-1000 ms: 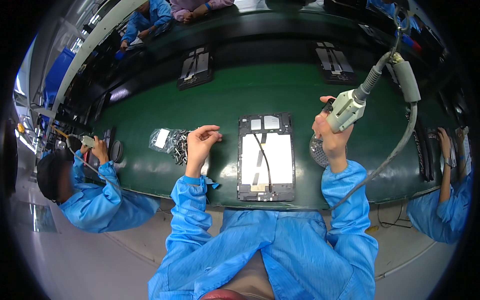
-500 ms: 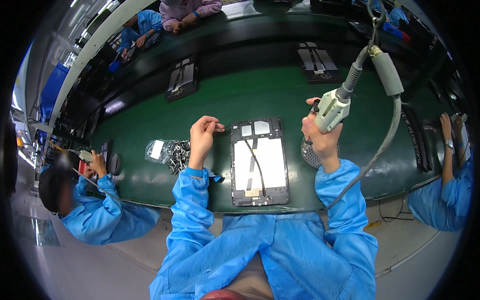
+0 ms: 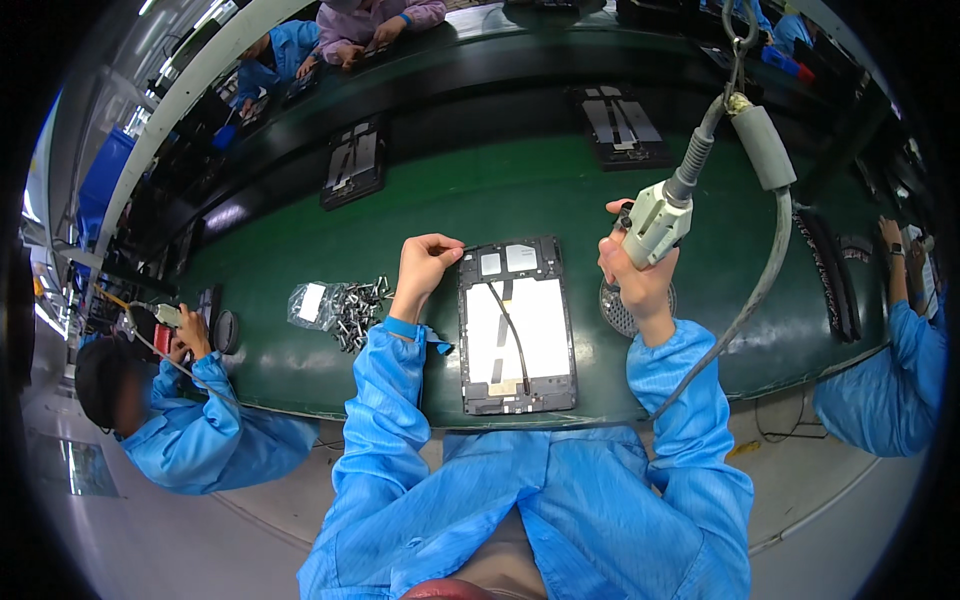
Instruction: The worker is assembling electronic components by picking up small screws and using an electric screwdriver to fasten them onto a chassis.
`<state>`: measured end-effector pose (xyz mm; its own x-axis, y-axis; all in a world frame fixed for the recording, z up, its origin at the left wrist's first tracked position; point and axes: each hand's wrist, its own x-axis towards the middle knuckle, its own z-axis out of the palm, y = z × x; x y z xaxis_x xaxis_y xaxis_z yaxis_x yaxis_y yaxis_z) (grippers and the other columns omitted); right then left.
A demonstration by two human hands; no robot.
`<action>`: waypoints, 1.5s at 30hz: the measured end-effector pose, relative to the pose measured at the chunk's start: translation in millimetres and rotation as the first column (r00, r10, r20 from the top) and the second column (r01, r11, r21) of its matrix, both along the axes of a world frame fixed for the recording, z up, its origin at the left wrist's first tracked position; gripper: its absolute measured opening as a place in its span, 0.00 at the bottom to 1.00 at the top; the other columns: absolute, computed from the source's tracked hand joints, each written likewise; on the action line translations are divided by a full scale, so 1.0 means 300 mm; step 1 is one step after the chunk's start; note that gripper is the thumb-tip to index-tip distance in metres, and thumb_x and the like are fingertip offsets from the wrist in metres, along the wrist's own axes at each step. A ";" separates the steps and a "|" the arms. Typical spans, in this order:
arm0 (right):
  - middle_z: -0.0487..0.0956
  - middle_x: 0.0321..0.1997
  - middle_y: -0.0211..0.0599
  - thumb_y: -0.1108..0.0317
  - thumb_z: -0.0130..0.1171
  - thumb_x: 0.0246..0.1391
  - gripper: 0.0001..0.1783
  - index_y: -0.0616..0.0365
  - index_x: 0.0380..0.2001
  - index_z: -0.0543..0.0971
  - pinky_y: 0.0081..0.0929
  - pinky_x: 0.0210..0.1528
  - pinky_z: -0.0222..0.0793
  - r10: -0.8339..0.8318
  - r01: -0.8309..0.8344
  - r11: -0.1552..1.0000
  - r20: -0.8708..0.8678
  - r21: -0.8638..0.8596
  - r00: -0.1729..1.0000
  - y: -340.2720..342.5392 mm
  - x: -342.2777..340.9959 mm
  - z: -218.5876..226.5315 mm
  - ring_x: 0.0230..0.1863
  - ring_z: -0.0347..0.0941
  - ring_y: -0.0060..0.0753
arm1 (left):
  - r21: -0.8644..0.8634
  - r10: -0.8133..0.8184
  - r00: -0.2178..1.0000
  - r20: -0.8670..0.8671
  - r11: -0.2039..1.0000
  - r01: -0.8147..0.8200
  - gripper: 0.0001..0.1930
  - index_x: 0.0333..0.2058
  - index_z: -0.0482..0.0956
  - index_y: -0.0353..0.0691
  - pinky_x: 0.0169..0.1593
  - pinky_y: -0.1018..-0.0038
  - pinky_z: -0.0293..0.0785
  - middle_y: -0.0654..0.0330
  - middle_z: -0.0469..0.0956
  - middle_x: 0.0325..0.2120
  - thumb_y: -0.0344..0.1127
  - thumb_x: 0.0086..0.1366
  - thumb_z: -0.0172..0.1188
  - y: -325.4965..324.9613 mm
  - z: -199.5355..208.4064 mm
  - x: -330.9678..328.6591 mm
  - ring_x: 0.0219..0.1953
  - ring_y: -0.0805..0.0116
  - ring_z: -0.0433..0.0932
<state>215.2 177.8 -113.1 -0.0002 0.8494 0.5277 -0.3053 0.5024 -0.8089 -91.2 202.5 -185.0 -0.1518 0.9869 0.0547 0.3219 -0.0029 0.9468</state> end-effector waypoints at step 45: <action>0.68 0.18 0.25 0.79 0.57 0.55 0.12 0.60 0.41 0.68 0.16 0.15 0.56 0.284 -0.286 0.954 -0.036 -0.092 0.958 0.061 -0.581 -0.087 0.13 0.61 0.14 | -0.081 -0.269 0.877 0.397 0.942 0.326 0.02 0.30 0.76 0.31 0.30 0.81 0.75 0.61 0.78 0.24 0.20 0.59 0.60 -0.100 -0.041 -0.036 0.26 0.76 0.78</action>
<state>40.8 196.1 -139.3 -0.2386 0.8621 0.4470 -0.4426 0.3131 -0.8403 -101.9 172.5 -197.2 0.1691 0.9815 -0.0901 -0.0517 0.1001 0.9936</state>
